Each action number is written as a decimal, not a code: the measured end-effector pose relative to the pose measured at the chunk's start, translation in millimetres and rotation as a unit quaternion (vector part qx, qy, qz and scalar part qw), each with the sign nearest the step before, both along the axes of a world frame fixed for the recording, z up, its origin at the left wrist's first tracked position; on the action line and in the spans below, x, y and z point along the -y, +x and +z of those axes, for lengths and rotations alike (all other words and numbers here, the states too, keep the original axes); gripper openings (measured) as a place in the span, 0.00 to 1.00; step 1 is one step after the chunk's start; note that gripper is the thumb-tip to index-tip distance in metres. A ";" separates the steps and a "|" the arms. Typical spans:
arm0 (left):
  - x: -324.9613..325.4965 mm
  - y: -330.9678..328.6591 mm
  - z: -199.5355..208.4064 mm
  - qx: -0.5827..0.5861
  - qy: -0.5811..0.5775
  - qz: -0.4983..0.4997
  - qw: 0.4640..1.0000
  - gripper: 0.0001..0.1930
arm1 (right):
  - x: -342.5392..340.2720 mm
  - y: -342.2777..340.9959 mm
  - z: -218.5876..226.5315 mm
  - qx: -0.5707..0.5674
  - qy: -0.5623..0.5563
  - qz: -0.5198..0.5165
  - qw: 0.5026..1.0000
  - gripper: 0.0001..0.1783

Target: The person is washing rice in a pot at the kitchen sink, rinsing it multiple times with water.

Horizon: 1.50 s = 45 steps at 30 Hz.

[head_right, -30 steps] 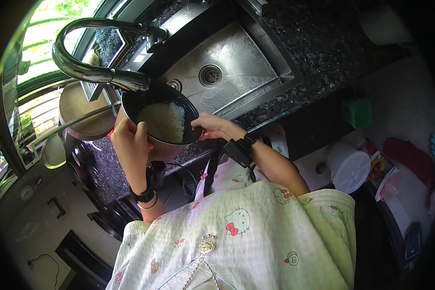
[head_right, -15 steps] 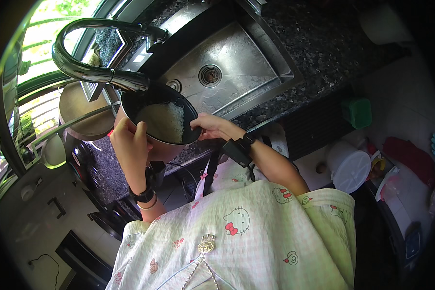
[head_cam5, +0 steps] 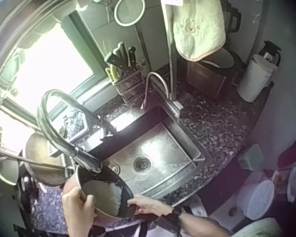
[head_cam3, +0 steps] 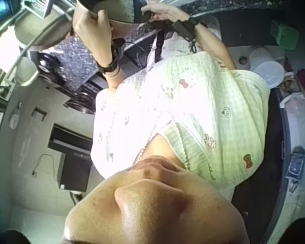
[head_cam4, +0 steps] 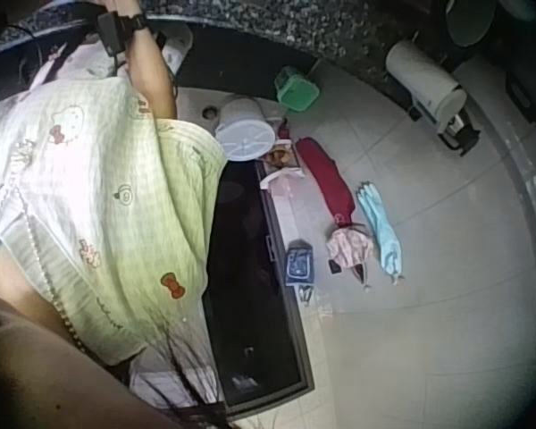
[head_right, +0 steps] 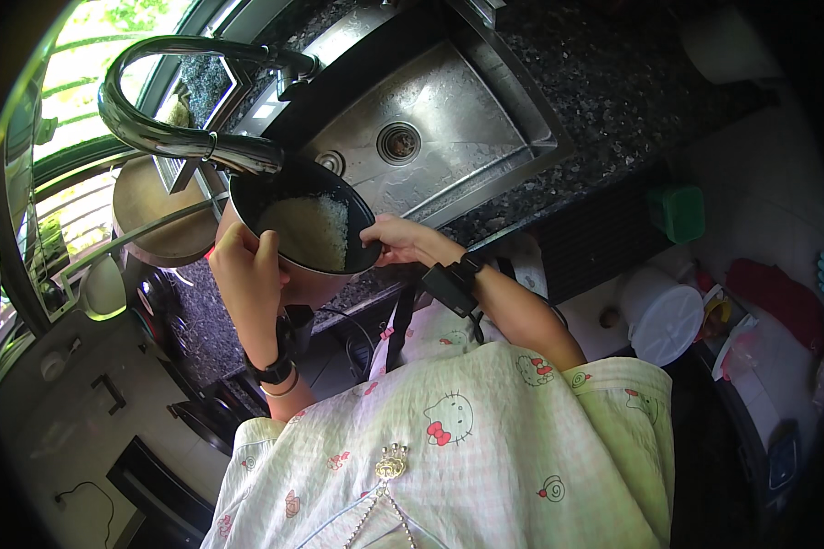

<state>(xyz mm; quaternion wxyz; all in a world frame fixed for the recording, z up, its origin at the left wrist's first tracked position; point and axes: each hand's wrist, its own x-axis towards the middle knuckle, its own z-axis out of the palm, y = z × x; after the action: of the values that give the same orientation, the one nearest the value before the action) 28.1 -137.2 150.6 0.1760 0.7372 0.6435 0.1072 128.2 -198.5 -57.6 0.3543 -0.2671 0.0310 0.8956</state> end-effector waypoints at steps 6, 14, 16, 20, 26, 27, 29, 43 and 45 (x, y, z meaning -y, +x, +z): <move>-0.1 1.0 1.7 -0.009 0.001 -0.002 1.000 0.09 | 0.6 -3.1 -1.9 -0.006 -0.007 -0.013 1.000 0.04; -0.4 1.3 1.6 -0.005 -0.001 -0.006 1.000 0.09 | 0.7 -3.4 -4.1 -0.014 0.004 -0.008 1.000 0.02; -0.5 2.7 2.8 -0.007 0.000 -0.009 1.000 0.09 | 1.6 -6.9 -12.6 -0.024 0.005 -0.014 1.000 0.01; -0.8 2.2 1.8 -0.007 0.000 -0.009 1.000 0.09 | 1.1 -6.7 -11.0 -0.027 0.001 -0.017 0.999 0.01; -0.8 2.1 1.9 -0.014 -0.002 -0.005 1.000 0.08 | 0.6 -4.1 -5.4 -0.030 0.007 -0.011 0.999 0.02; -0.7 1.9 1.8 -0.014 -0.002 -0.004 1.000 0.08 | 0.2 -3.2 -1.3 -0.025 0.004 -0.011 1.000 0.02; -0.1 2.3 2.3 -0.007 -0.004 -0.006 1.000 0.08 | 0.0 -4.1 -0.7 -0.021 0.002 -0.012 1.000 0.03; 1.7 5.1 4.2 -0.011 -0.004 -0.005 1.000 0.08 | 0.9 -4.4 -3.3 -0.019 -0.003 -0.014 1.000 0.01; 1.8 6.3 4.3 -0.014 0.001 -0.009 1.000 0.08 | 1.4 -4.3 -4.5 -0.023 -0.001 -0.015 1.000 0.02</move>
<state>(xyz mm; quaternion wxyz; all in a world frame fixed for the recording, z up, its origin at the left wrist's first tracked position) 34.5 -139.0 154.9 0.1669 0.7447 0.6391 0.0956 123.9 -199.9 -62.2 0.3661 -0.2469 0.0440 0.8961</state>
